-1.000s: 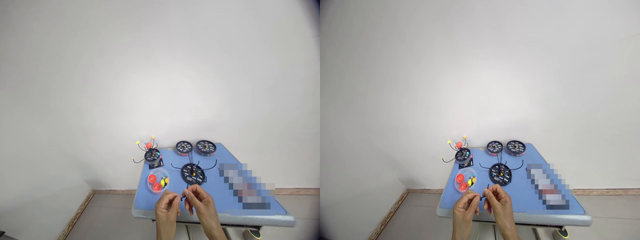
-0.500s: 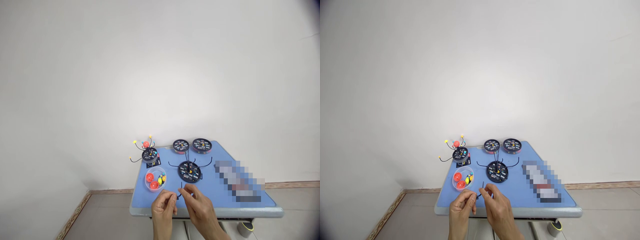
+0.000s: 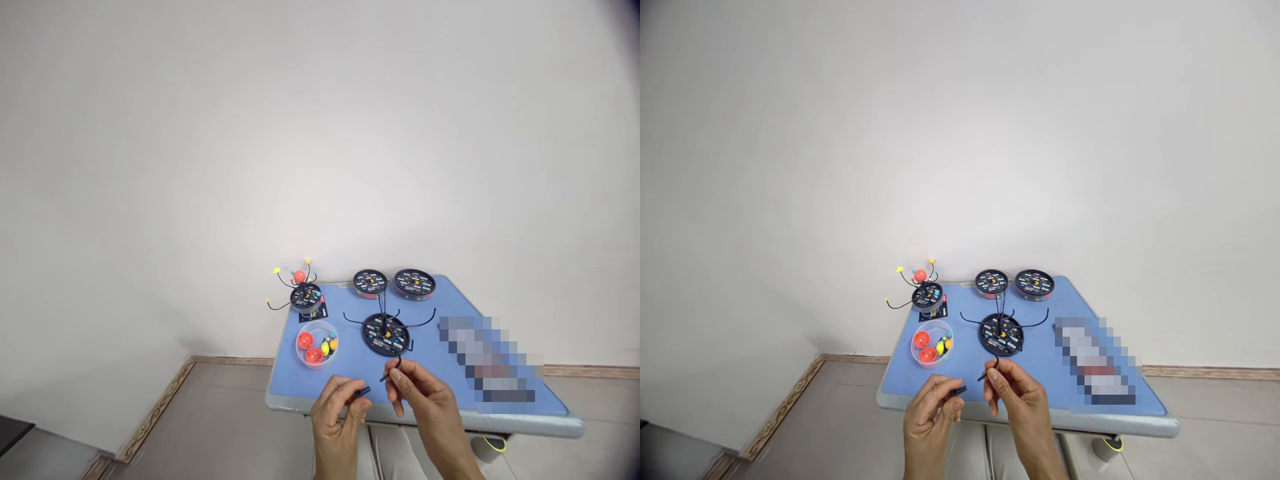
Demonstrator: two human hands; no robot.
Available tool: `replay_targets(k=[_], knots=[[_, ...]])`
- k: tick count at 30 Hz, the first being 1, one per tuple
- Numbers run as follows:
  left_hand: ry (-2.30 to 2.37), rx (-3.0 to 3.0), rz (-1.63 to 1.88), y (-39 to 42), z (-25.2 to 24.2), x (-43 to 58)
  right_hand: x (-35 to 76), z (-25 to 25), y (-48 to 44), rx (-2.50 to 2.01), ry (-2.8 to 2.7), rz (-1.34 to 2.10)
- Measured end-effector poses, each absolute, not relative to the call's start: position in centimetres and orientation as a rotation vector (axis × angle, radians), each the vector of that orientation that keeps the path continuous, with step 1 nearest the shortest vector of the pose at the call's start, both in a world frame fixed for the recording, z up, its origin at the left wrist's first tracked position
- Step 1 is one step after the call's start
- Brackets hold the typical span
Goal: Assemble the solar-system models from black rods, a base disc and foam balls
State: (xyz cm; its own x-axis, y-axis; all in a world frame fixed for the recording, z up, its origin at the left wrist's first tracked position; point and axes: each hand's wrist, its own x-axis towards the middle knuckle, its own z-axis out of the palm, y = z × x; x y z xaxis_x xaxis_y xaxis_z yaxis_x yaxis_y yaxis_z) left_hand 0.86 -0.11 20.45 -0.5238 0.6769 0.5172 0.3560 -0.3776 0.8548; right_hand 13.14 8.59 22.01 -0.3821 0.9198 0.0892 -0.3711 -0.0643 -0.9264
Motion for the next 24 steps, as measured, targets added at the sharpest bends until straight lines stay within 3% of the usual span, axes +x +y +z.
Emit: replay_targets(k=[5, 24], knots=[[1.623, 1.409, 2.035, -0.2, 20.7, 1.2, 12.9, 21.4, 7.7, -0.641, -1.104, 1.783], [1.419, 1.228, 1.974, 0.3, 20.2, 1.3, 12.2, 20.9, 8.0, -0.600, -1.056, 1.821]])
